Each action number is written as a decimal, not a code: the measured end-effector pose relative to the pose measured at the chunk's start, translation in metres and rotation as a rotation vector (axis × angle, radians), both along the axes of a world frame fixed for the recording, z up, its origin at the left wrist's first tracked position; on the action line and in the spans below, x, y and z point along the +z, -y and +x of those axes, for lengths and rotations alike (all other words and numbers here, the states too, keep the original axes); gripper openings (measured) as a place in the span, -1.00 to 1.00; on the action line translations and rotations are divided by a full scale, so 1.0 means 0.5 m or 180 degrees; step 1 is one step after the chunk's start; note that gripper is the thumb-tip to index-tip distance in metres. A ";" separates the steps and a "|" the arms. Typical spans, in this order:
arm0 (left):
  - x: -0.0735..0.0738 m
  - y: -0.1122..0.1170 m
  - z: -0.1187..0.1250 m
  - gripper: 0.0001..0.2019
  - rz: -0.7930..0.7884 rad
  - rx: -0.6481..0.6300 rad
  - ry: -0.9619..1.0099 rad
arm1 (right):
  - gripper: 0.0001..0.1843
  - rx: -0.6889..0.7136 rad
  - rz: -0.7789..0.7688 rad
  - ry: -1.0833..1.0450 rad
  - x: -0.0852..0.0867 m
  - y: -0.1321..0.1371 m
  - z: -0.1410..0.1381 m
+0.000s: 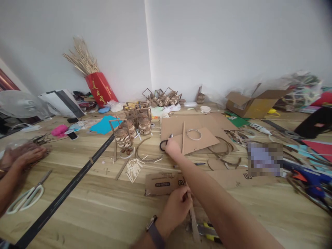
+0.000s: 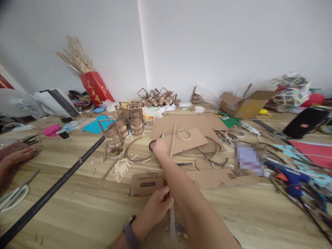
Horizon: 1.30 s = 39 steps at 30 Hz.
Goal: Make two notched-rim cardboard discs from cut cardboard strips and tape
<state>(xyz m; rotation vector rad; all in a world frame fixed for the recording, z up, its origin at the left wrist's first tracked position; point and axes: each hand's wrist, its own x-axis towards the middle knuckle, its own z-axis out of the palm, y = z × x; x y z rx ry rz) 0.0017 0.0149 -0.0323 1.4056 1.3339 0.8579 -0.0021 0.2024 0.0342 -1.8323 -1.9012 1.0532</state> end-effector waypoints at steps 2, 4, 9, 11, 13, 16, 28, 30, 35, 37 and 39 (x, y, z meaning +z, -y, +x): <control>-0.002 0.003 -0.002 -0.69 0.0014 0.0040 0.0027 | -0.61 0.0011 -0.0153 -0.0432 0.007 0.002 0.010; -0.005 0.006 -0.005 -0.63 0.0013 0.0076 0.0053 | -0.61 0.0010 -0.0297 -0.0906 0.015 0.014 0.020; -0.009 0.007 -0.015 -0.65 0.0026 0.0112 0.0031 | -0.62 0.0117 -0.0506 -0.2126 0.031 0.103 0.079; -0.008 0.004 -0.023 -0.67 0.0043 0.0148 0.0000 | -0.62 0.0206 -0.0598 -0.2557 0.031 0.155 0.127; -0.006 0.001 -0.032 -0.67 0.0046 0.0201 -0.0043 | -0.52 0.0242 -0.0679 -0.2945 0.026 0.207 0.183; 0.000 -0.002 -0.045 -0.69 0.0081 0.0452 -0.0059 | -0.29 0.0195 -0.0754 -0.3373 0.008 0.274 0.265; 0.031 0.016 -0.025 -0.58 -0.0547 0.0745 0.1585 | -0.45 -0.0361 -0.0222 -0.3108 -0.053 0.405 0.364; 0.032 0.021 -0.021 -0.54 -0.0569 0.0740 0.1830 | -0.41 -0.0342 -0.0392 -0.2768 -0.051 0.412 0.356; 0.041 0.028 -0.015 -0.44 -0.0532 0.0573 0.2041 | -0.36 -0.0138 -0.0744 -0.2382 -0.053 0.428 0.329; 0.047 0.031 -0.009 -0.36 -0.0484 0.0551 0.2021 | -0.38 -0.0180 -0.0806 -0.2424 -0.057 0.432 0.319; 0.051 0.033 -0.004 -0.19 -0.0435 0.0615 0.2045 | -0.41 -0.0312 -0.0789 -0.2501 -0.061 0.435 0.312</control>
